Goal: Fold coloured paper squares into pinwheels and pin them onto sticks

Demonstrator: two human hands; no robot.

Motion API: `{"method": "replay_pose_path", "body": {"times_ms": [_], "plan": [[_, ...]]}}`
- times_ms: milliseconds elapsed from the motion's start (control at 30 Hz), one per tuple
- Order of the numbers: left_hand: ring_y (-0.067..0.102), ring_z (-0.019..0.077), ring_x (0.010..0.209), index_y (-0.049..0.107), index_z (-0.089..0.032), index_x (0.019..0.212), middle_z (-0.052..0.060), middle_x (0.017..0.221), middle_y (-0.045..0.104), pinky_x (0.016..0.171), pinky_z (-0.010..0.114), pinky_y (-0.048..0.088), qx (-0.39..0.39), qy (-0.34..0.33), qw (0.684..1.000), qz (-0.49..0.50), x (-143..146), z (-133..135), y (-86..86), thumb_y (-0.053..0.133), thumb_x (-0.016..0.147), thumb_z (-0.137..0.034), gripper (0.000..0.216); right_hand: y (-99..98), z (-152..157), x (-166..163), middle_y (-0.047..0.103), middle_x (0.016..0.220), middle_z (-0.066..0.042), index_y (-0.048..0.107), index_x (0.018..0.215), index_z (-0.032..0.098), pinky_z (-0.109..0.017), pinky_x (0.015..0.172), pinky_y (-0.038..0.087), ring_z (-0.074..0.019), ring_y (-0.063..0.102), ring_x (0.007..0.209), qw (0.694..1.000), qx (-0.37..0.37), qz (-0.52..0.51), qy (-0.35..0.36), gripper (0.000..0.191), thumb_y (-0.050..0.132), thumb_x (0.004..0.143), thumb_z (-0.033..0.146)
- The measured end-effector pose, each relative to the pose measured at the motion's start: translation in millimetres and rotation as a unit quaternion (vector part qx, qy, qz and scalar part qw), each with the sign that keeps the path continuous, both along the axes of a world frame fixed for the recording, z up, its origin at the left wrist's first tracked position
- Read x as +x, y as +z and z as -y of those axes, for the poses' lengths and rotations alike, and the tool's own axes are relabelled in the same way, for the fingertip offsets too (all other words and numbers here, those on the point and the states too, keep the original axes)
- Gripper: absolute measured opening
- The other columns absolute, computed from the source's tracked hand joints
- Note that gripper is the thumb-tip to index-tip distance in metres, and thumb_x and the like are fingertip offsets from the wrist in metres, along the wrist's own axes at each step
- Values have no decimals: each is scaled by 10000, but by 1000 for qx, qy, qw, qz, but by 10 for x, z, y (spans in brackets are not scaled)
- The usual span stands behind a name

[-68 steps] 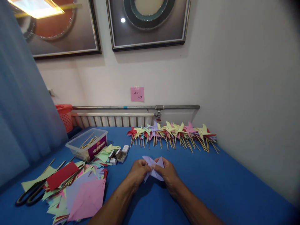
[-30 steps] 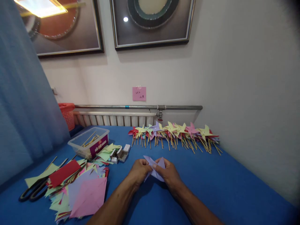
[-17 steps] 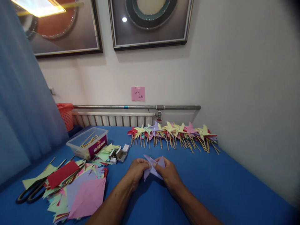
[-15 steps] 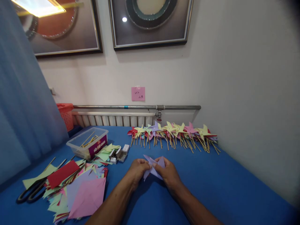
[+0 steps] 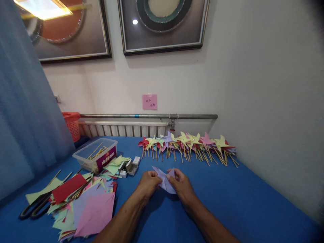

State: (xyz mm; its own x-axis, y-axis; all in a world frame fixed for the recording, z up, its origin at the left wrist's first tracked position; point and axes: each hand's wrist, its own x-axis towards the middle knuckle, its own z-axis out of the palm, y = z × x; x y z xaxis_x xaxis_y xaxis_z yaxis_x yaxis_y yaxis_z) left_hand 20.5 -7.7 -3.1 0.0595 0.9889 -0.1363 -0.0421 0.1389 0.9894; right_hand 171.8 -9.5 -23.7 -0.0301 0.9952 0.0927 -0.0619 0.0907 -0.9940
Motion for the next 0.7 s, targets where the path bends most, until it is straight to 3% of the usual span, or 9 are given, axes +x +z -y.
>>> {"method": "replay_pose_path", "body": {"times_ms": [167,333,433,567,700], "plan": [[411,91,413,515,-177,537,-15,446,511,460,237,257,-19,38,999,5,-122,-70,-11,619,587,-138,121,29,31,52,590,631,41,556,1305,175,-242,517,338,-135,506,530,998,28,47,25,554,660,812,404],[421,93,402,528,-174,563,-19,457,511,455,232,266,-27,41,999,11,-198,-114,-44,615,583,-163,89,125,145,45,629,704,31,380,1525,212,-267,614,407,-157,564,629,989,63,126,39,734,587,822,258],[419,93,400,512,-178,555,-22,449,503,454,230,261,-26,39,999,3,-197,-103,-36,619,575,-166,110,178,176,61,602,691,38,452,1479,214,-271,617,404,-155,534,617,982,97,159,34,630,556,861,274],[428,97,415,507,-183,561,-27,450,503,461,227,274,-18,26,999,-2,-185,-77,-7,619,578,-169,114,206,160,120,655,783,-10,701,1121,198,-292,671,424,-178,572,711,969,134,196,73,310,516,900,311],[418,96,402,477,-195,548,-34,437,492,455,230,272,-24,25,999,-3,-186,-79,-2,616,579,-162,147,192,133,148,699,882,-34,717,1011,198,-310,737,449,-198,603,796,973,122,165,107,240,541,875,289]]}}
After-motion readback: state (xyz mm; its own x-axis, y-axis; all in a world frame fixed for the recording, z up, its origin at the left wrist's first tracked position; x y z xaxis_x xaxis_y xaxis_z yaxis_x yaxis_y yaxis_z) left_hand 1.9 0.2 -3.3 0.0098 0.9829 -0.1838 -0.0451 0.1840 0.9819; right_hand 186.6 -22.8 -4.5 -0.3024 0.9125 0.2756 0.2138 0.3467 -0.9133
